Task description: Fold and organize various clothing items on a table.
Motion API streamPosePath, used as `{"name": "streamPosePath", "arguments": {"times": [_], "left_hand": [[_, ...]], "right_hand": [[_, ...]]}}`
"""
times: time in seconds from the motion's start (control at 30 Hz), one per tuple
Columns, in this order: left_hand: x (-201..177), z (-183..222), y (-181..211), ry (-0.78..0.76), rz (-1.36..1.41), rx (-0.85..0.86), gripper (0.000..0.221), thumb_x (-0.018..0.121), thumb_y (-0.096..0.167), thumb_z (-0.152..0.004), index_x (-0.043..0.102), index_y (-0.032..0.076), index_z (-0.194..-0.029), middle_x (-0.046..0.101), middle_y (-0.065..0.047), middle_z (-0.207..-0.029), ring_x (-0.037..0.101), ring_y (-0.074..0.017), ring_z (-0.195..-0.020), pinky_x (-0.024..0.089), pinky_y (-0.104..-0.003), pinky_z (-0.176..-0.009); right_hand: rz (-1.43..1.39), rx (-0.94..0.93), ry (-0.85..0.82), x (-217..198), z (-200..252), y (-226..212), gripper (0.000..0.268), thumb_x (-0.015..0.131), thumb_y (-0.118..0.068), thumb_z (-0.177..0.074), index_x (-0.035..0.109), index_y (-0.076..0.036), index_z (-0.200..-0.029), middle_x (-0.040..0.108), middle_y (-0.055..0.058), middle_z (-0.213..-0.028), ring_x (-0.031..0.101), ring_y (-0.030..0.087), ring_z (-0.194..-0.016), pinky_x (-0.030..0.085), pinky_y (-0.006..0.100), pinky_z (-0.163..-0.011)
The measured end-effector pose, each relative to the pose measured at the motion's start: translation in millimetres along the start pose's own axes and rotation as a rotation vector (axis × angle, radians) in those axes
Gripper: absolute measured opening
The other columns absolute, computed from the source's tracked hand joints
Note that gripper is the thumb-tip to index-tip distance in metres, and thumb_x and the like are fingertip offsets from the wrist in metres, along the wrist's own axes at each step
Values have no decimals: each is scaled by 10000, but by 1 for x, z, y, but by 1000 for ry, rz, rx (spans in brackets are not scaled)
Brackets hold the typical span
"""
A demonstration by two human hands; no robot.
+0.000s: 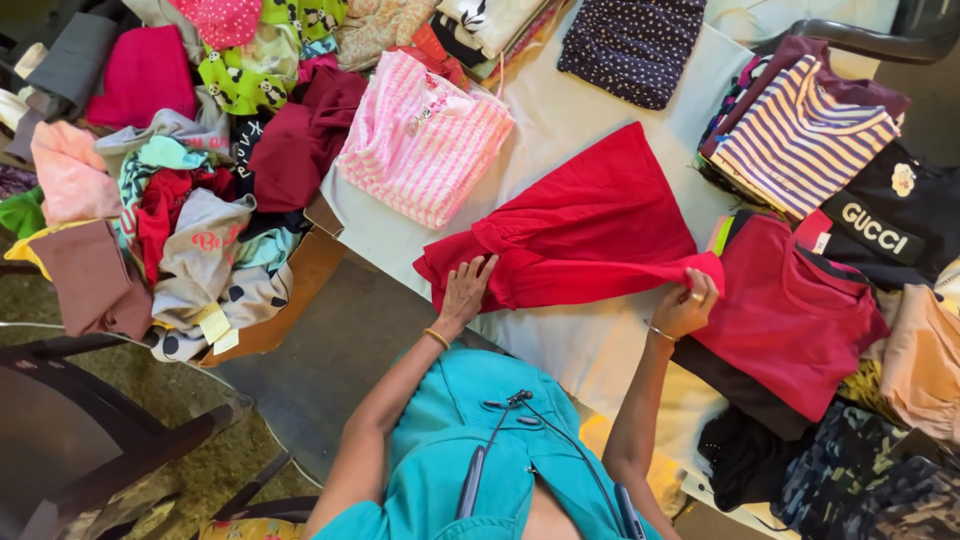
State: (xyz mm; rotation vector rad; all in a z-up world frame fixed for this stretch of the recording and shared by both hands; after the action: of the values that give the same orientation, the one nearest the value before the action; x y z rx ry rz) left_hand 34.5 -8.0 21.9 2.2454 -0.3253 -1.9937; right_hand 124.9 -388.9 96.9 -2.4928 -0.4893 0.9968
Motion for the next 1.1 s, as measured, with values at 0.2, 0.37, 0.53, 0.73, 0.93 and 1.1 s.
{"name": "streamPosePath", "arguments": {"times": [0.2,0.37,0.53,0.73,0.93,1.1], "left_hand": [[13,2,-8,8,62,-13,621,669,-16,-708,643,164,-1303,534,-60,-1317,545,-278,-1073,453,-430,-822],[-7,13,-5,101,102,112,375,688,35,-777,691,143,-1136,566,-30,-1355,545,-244,-1128,437,-416,-883],[-23,11,-10,164,166,121,285,710,101,-796,692,132,-1079,579,-6,-1363,541,-227,-1208,416,-432,-958],[-19,5,-34,140,255,-247,348,791,135,-762,678,105,-1090,521,-74,-1428,483,-316,-1288,371,-508,-1021],[-6,14,-53,214,325,-348,558,869,126,-696,576,135,-1170,471,-112,-1494,443,-345,-1381,355,-526,-1088],[-12,24,-79,270,332,-696,1055,937,145,-567,350,1,-1431,417,-222,-1477,394,-413,-1392,344,-541,-1114]], "right_hand": [[-200,-61,202,-13,10,-23,360,497,197,-771,610,19,-1064,656,201,-1162,667,391,-1110,562,496,-970],[-187,-14,286,-6,-10,-36,197,631,119,-919,556,2,-1058,609,231,-1284,625,405,-1209,536,496,-1028],[-318,85,155,58,-55,-43,209,735,-2,-994,589,-21,-1144,503,217,-1478,585,410,-1324,491,480,-1123],[-292,54,-169,151,-69,-75,682,742,-17,-893,443,-52,-1505,280,259,-1656,295,444,-1544,270,449,-1270],[-140,-68,-455,202,-3,-65,684,704,-361,-1027,382,-205,-1610,242,145,-1730,237,369,-1614,217,613,-1254],[151,-47,-824,242,38,-30,818,554,-626,-973,288,-226,-1635,151,197,-1715,121,401,-1566,138,724,-1164]]}}
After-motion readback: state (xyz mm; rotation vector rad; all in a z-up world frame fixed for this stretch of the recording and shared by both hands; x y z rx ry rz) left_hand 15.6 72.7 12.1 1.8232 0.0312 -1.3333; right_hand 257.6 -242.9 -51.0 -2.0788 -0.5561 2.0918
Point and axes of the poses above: each hand's wrist, its own z-axis away from the middle knuckle, its own x-axis out of the palm, y = z × x, the point moved 5 cm from there along -z, towards the middle knuckle
